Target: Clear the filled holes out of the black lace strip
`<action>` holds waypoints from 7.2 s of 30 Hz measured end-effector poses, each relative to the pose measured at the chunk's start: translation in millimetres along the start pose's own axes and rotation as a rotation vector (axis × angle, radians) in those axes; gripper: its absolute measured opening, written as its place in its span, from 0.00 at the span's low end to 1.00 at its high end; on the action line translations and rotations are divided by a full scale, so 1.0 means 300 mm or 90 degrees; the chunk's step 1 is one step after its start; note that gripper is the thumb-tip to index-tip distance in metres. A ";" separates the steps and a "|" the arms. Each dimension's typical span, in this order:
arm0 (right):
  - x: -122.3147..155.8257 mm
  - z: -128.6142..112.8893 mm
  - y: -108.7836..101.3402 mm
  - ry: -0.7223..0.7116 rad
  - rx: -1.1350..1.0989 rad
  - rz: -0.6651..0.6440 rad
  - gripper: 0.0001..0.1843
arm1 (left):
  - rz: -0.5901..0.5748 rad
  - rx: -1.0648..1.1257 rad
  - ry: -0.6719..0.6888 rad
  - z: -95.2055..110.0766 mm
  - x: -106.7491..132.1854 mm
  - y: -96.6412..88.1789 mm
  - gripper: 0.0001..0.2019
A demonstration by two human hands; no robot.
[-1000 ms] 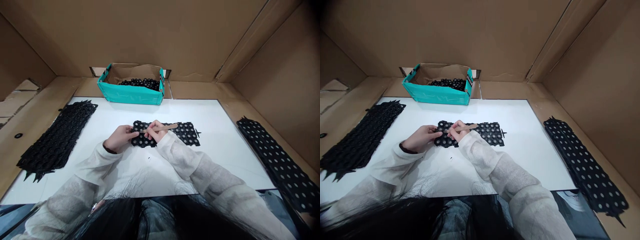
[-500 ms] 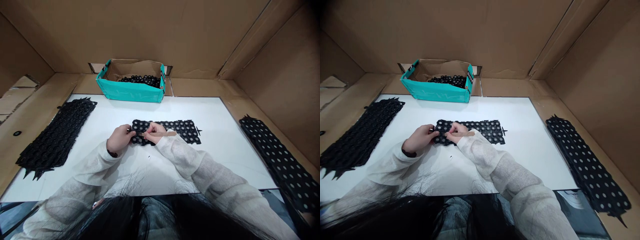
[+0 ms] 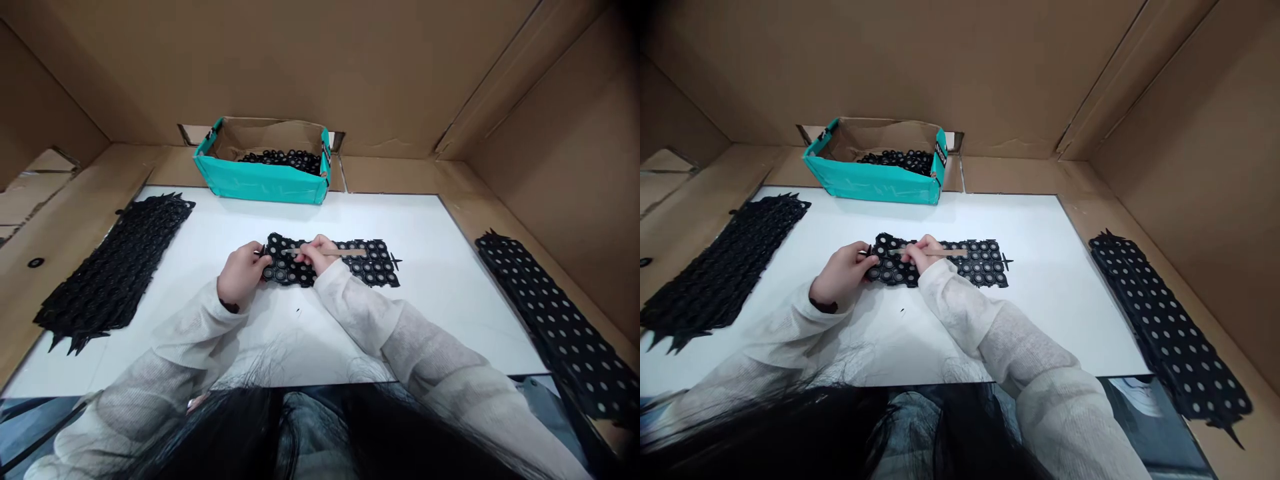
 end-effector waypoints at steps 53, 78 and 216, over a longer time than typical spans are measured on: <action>-0.027 -0.055 -0.053 -0.072 0.022 0.035 0.15 | -0.289 0.192 -0.098 -0.052 0.015 0.076 0.18; -0.048 -0.051 -0.015 -0.095 0.217 0.044 0.12 | 0.089 -0.152 0.069 0.040 -0.104 0.035 0.14; 0.038 0.014 0.039 -0.027 0.163 -0.114 0.15 | -0.195 0.262 -0.057 -0.032 -0.019 0.097 0.08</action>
Point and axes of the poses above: each hand's wrist, its own x-axis away from the middle knuckle, its own y-axis out of the palm, z = x × y, the point moved 9 cm from there along -x, towards the middle knuckle, and after that the axes turned 13 degrees about y, right-handed, at the moved point
